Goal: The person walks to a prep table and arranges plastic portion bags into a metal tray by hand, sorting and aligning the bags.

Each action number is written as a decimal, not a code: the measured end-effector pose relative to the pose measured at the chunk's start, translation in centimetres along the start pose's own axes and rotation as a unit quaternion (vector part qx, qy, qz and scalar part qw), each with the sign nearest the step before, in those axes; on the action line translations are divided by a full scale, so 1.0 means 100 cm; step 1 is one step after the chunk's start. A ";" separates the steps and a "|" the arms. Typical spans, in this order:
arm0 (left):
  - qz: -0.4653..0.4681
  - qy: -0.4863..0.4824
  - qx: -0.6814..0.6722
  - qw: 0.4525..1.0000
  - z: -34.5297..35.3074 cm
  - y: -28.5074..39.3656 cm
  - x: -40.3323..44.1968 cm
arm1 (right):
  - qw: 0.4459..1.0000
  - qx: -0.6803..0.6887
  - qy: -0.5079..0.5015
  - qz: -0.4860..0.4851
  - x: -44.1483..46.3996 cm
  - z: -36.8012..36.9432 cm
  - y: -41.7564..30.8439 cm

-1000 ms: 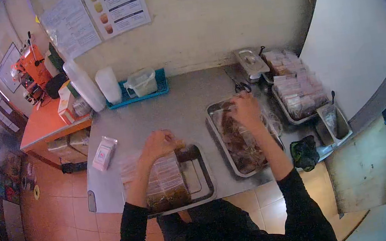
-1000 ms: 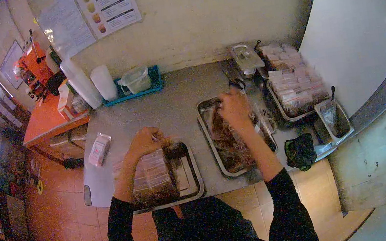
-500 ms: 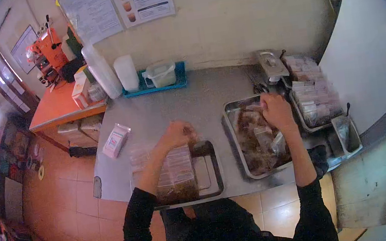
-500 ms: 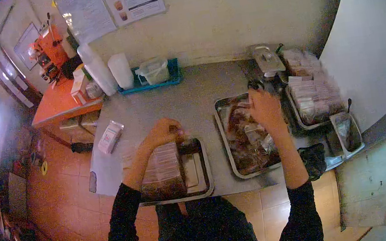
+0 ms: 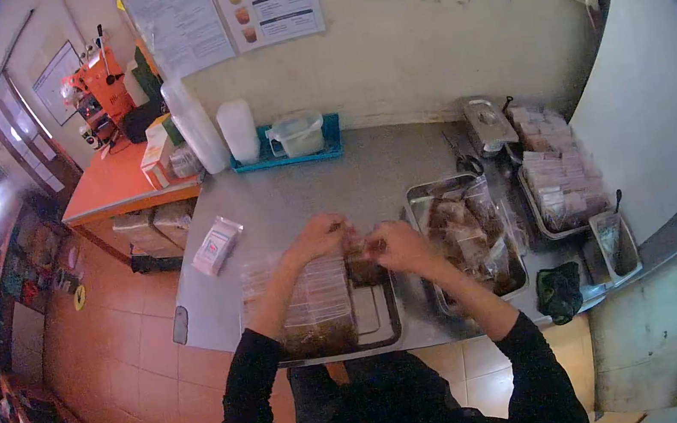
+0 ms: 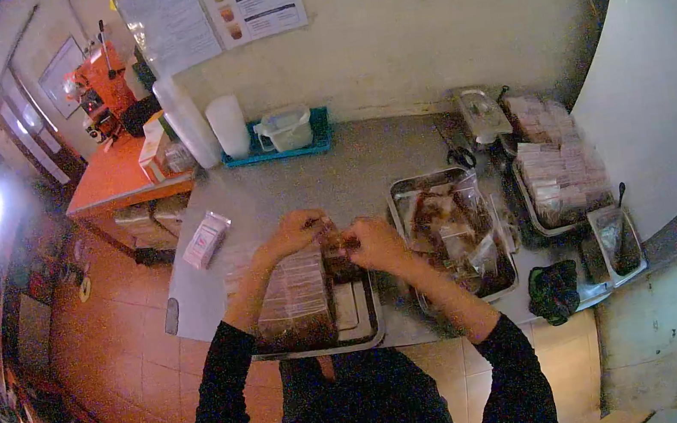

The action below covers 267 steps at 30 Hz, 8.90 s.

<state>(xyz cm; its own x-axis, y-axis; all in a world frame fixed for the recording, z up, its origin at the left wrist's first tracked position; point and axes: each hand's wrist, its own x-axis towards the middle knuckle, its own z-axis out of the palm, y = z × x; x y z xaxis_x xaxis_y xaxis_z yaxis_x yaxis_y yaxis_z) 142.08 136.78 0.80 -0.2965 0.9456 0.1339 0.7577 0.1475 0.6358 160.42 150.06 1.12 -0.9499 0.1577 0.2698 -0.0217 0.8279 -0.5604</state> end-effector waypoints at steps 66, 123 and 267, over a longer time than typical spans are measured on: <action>-0.035 -0.074 -0.094 0.992 -0.020 -0.014 -0.011 | 0.997 -0.034 0.044 -0.044 0.016 0.013 0.012; 0.110 0.025 0.089 0.990 -0.007 0.041 -0.023 | 0.895 -0.356 0.034 0.266 -0.015 -0.110 0.196; 0.073 0.080 0.199 0.974 0.023 0.059 -0.064 | 0.956 0.281 -0.070 0.052 -0.065 -0.021 -0.034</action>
<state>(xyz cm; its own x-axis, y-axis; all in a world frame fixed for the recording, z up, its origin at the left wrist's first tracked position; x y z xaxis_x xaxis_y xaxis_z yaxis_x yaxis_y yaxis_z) 149.80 132.25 1.95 -0.2315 0.9125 0.3372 0.9546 0.1462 0.2596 167.27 147.35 2.90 -0.9876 0.1170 0.1050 -0.0523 0.3851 -0.9214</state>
